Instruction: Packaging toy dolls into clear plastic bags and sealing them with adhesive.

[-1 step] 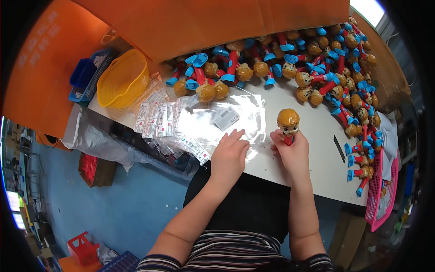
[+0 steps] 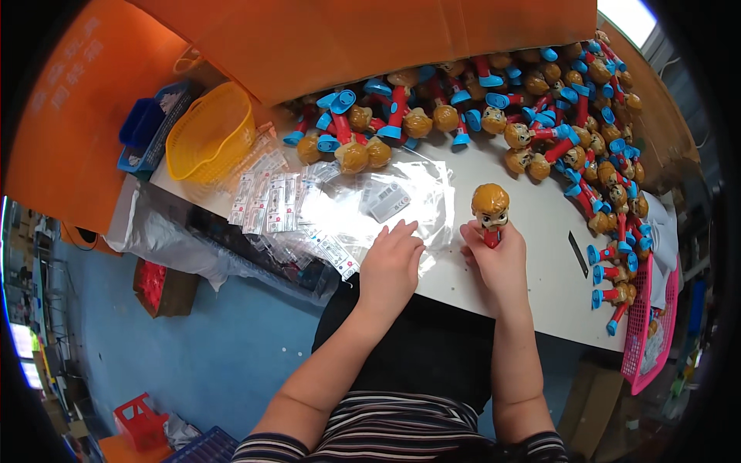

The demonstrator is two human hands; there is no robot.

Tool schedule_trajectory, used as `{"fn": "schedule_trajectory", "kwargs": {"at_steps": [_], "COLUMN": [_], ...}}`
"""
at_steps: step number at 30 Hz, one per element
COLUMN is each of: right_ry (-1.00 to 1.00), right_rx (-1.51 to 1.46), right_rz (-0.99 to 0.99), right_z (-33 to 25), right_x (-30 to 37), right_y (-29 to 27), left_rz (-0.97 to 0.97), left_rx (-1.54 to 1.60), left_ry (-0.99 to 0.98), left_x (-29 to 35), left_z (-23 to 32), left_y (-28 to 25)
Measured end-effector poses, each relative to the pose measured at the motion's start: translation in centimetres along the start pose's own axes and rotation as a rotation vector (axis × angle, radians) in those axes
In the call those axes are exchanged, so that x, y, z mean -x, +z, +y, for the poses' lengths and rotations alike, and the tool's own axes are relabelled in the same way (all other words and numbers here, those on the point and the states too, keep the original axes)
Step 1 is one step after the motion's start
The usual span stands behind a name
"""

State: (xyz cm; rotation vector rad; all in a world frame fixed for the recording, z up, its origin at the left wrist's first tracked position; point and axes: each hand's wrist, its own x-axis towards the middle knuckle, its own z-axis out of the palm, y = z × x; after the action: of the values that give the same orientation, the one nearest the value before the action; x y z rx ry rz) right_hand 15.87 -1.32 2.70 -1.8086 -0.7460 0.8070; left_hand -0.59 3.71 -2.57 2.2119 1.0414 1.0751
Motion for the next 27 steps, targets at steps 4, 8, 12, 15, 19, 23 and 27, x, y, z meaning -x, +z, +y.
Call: {"fn": "schedule_trajectory", "kwargs": {"at_steps": [4, 8, 12, 15, 19, 23, 27], "right_ry": [-0.024, 0.032, 0.061, 0.066, 0.008, 0.003, 0.053], "right_rx": [0.056, -0.125, -0.479, -0.552, -0.504, -0.522, -0.624], "right_rz": [-0.023, -0.198, -0.286, -0.219, -0.193, -0.113, -0.104], "right_z": [-0.4, -0.2, 0.6, 0.6, 1.3, 1.3, 1.2], "right_x": [0.5, 1.1, 1.0, 1.3, 1.3, 1.5, 2.6], "right_y": [0.1, 0.1, 1.7, 2.7, 3.1, 3.5, 3.9], "left_rz": [0.003, 0.006, 0.003, 0.061, 0.023, -0.006, 0.033], "left_rx": [0.111, 0.257, 0.251, 0.168, 0.048, 0.131, 0.133], "left_ry": [-0.097, -0.135, -0.121, -0.105, -0.099, -0.161, -0.185], "left_x": [0.2, 0.2, 0.4, 0.2, 0.7, 0.7, 0.5], "left_z": [-0.1, 0.3, 0.6, 1.8, 2.2, 1.9, 1.9], "left_y": [-0.7, -1.5, -1.7, -2.4, -1.9, -1.7, -1.6]}}
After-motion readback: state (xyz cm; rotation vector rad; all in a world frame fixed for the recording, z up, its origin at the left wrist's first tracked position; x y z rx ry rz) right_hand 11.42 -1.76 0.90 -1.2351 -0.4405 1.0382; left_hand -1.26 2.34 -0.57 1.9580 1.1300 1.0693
